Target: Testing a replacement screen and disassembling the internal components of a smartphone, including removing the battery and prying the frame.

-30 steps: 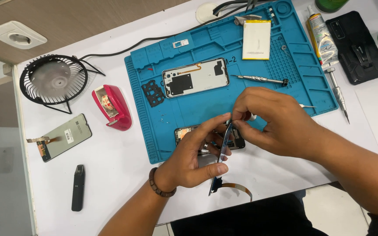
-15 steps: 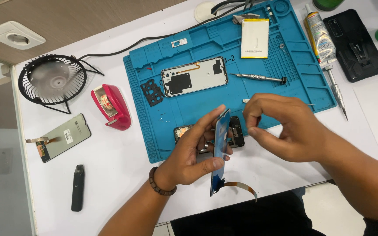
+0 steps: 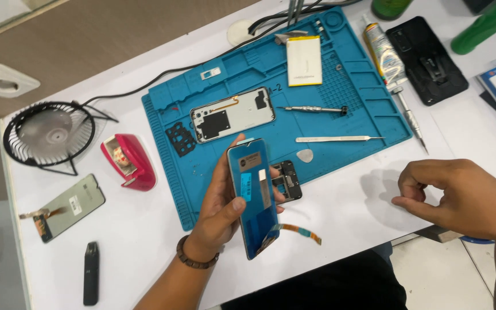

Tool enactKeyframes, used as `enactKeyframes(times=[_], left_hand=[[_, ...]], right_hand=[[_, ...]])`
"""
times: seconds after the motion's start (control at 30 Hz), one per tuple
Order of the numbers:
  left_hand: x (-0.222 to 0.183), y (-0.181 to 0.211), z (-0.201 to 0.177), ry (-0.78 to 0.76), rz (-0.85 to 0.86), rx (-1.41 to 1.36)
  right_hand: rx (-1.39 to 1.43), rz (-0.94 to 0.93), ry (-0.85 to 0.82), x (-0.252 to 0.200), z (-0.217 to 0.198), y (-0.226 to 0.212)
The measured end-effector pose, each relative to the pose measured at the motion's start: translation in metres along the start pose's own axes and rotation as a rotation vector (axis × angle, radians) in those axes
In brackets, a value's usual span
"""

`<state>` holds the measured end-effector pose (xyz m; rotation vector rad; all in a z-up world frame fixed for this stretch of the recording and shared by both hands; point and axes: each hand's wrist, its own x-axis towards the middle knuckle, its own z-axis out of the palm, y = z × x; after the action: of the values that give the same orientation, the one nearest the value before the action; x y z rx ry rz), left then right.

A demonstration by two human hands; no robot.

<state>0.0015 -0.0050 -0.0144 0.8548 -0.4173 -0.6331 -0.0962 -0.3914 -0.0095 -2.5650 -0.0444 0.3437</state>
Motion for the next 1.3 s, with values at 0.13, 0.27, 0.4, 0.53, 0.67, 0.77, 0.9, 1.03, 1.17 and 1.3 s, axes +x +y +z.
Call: enactKeyframes(times=[0.13, 0.27, 0.4, 0.53, 0.67, 0.77, 0.9, 1.03, 1.17, 1.3], left_hand=[[0.0, -0.001, 0.005, -0.022, 0.019, -0.05], [0.0, -0.006, 0.017, 0.043, 0.009, -0.125], [-0.002, -0.012, 0.013, 0.018, -0.033, -0.174], [0.019, -0.065, -0.124, 0.176, -1.054, -0.892], [0.048, -0.05, -0.087, 0.118, -1.151, -0.601], [0.038, -0.044, -0.064, 0.625, -1.097, -0.35], [0.011, -0.05, -0.055, 0.28, -0.485, -0.545], [0.03, -0.066, -0.106, 0.483, -1.009, -0.409], [0.024, -0.083, -0.13, 0.028, -0.865, -0.67], [-0.025, -0.262, -0.377, -0.408, -0.569, -0.545]], right_hand=[[0.066, 0.261, -0.068, -0.011, -0.007, -0.013], [0.229, 0.064, -0.013, -0.024, -0.005, -0.021], [0.33, -0.137, 0.037, -0.034, -0.001, -0.028], [0.279, -0.145, 0.036, -0.054, -0.002, -0.021], [0.174, 0.095, -0.158, -0.071, -0.012, -0.024], [0.142, 0.159, -0.235, -0.073, -0.014, -0.024], [0.159, 0.164, -0.286, -0.067, -0.017, -0.028], [0.183, 0.032, -0.043, -0.049, -0.011, -0.039], [0.239, -0.425, 0.176, -0.005, 0.002, -0.073], [0.308, -0.714, 0.307, 0.056, 0.038, -0.115]])
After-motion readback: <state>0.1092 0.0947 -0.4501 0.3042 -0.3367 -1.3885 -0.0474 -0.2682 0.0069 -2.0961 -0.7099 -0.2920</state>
